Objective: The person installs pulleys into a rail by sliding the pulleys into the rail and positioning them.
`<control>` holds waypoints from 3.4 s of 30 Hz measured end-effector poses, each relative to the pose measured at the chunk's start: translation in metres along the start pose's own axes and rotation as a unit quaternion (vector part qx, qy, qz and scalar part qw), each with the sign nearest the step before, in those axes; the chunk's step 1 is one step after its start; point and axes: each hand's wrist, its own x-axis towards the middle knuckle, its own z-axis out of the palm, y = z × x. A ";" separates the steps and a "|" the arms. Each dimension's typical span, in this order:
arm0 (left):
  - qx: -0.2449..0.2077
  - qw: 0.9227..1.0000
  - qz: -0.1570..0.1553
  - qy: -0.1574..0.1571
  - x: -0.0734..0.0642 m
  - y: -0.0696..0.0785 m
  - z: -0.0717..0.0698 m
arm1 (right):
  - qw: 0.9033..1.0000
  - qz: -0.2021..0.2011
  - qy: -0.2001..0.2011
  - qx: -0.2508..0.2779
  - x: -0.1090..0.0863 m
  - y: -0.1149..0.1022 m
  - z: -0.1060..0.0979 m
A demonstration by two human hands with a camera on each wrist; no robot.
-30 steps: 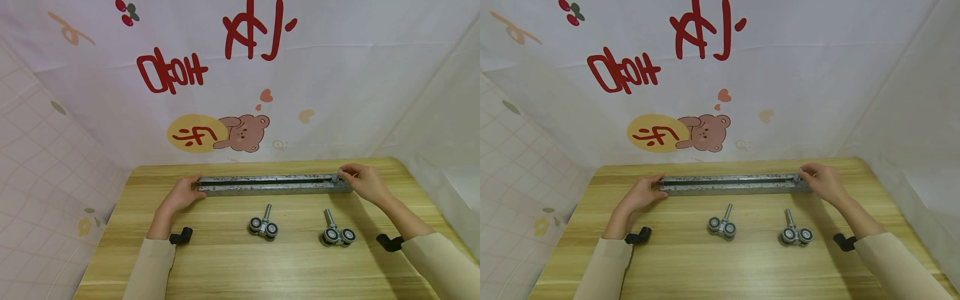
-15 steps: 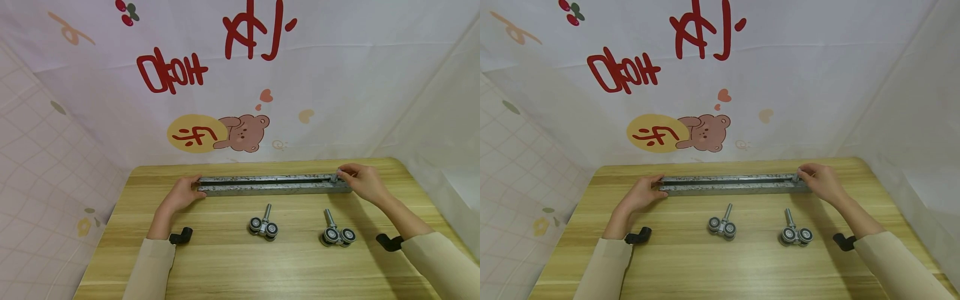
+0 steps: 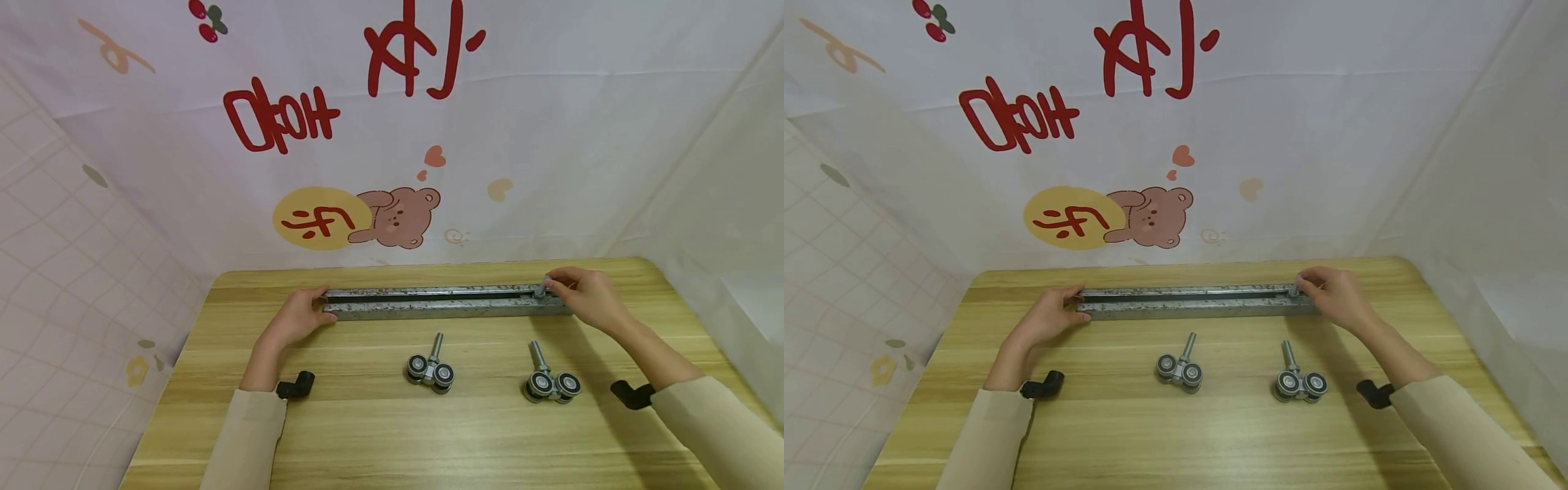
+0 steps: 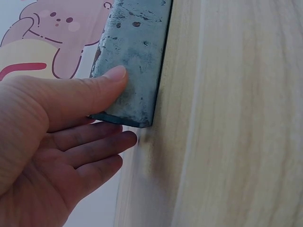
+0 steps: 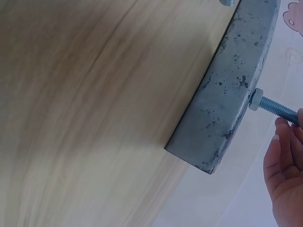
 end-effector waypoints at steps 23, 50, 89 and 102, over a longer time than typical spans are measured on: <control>0.004 1.000 -0.002 0.001 -0.001 -0.001 0.002 | 1.000 -0.012 -0.018 0.022 0.007 -0.017 0.013; 0.003 1.000 0.000 0.000 0.000 -0.001 0.001 | 0.998 -0.036 -0.038 0.034 0.017 -0.033 0.028; -0.006 1.000 -0.005 -0.003 0.000 0.001 0.001 | 0.993 -0.066 -0.093 0.029 0.037 -0.071 0.044; -0.002 1.000 -0.001 0.002 0.000 0.003 0.001 | 0.991 -0.091 -0.099 0.019 0.042 -0.080 0.051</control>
